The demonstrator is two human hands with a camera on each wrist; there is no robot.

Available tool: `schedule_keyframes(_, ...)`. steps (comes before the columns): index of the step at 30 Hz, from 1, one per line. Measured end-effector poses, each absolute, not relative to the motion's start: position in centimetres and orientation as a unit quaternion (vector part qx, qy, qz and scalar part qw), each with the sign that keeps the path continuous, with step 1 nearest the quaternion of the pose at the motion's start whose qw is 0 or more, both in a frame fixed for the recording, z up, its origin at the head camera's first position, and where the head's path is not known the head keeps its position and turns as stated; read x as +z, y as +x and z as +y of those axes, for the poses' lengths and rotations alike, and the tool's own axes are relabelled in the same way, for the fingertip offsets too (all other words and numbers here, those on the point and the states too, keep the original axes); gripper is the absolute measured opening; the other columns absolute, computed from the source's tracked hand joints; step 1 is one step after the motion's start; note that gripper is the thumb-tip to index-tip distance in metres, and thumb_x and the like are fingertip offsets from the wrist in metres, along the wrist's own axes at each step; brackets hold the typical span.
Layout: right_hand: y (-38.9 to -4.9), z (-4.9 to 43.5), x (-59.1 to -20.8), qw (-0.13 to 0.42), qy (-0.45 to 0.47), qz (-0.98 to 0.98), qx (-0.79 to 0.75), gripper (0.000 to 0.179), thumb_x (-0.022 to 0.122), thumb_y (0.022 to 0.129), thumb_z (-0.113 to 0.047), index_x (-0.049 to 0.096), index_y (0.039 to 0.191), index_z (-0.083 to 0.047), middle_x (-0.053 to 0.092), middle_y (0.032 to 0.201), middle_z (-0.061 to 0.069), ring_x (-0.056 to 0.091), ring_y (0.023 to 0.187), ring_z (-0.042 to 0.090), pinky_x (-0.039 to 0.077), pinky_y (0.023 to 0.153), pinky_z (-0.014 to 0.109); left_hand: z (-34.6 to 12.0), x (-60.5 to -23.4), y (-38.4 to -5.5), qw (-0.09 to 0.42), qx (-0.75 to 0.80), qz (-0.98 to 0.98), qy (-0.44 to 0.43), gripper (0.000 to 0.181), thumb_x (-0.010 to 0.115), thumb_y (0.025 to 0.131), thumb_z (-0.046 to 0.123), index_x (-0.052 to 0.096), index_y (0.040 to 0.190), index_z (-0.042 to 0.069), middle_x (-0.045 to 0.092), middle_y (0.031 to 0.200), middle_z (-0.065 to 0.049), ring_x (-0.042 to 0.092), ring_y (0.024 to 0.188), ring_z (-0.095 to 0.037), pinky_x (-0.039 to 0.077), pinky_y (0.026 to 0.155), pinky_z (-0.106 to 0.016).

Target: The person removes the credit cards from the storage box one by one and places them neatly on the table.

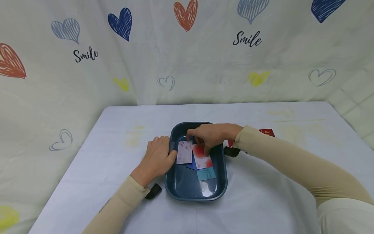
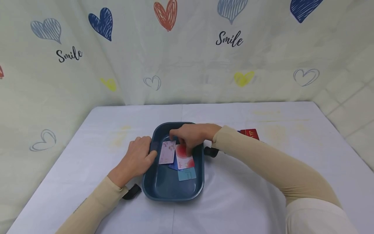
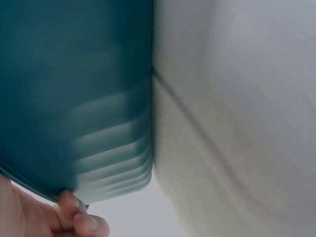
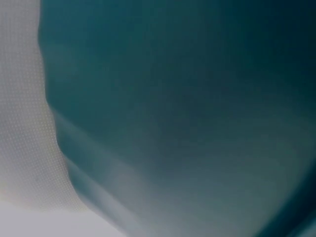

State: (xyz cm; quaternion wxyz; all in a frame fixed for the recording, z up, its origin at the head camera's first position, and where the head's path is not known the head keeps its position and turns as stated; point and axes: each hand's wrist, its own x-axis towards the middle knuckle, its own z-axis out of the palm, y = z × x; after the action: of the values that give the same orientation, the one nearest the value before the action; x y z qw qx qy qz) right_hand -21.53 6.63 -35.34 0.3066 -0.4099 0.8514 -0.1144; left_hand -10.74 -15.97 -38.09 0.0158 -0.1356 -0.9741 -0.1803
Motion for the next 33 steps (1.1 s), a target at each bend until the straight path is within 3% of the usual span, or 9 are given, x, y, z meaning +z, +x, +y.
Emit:
schedule_keyframes(13, -22.3, 7.8, -35.3, 0.305, -0.420, 0.824, -0.229, 0.047, 0.088, 0.081, -0.021, 0.065, 0.121, -0.015, 0.067, 0.104, 0.001, 0.064, 0.093, 0.016, 0.057, 0.087, 0.027, -15.9, -38.1, -10.8, 0.018, -0.183, -0.974, -0.135, 0.017, 0.052, 0.095, 0.024, 0.052, 0.092, 0.008, 0.047, 0.081, -0.005, 0.040, 0.081, -0.023, 0.031, 0.079, -0.039)
schedule_keyframes(19, -22.4, 8.0, -35.2, 0.308, -0.423, 0.808, -0.272, 0.034, 0.087, 0.082, -0.022, 0.072, 0.111, -0.018, 0.070, 0.099, 0.000, 0.064, 0.090, 0.016, 0.058, 0.083, 0.028, -15.9, -38.2, -10.8, 0.013, -0.182, -0.975, -0.129, 0.016, 0.052, 0.094, 0.024, 0.050, 0.091, 0.009, 0.046, 0.081, -0.005, 0.040, 0.082, -0.023, 0.031, 0.079, -0.039)
schedule_keyframes(33, -22.8, 8.3, -35.5, 0.316, -0.426, 0.791, -0.303, 0.029, 0.079, 0.086, -0.014, 0.077, 0.114, -0.021, 0.072, 0.108, 0.001, 0.064, 0.094, 0.019, 0.058, 0.086, 0.030, -15.9, -38.2, -10.8, 0.013, -0.186, -0.974, -0.128, 0.016, 0.052, 0.094, 0.024, 0.051, 0.093, 0.008, 0.047, 0.081, -0.005, 0.040, 0.082, -0.023, 0.031, 0.078, -0.038)
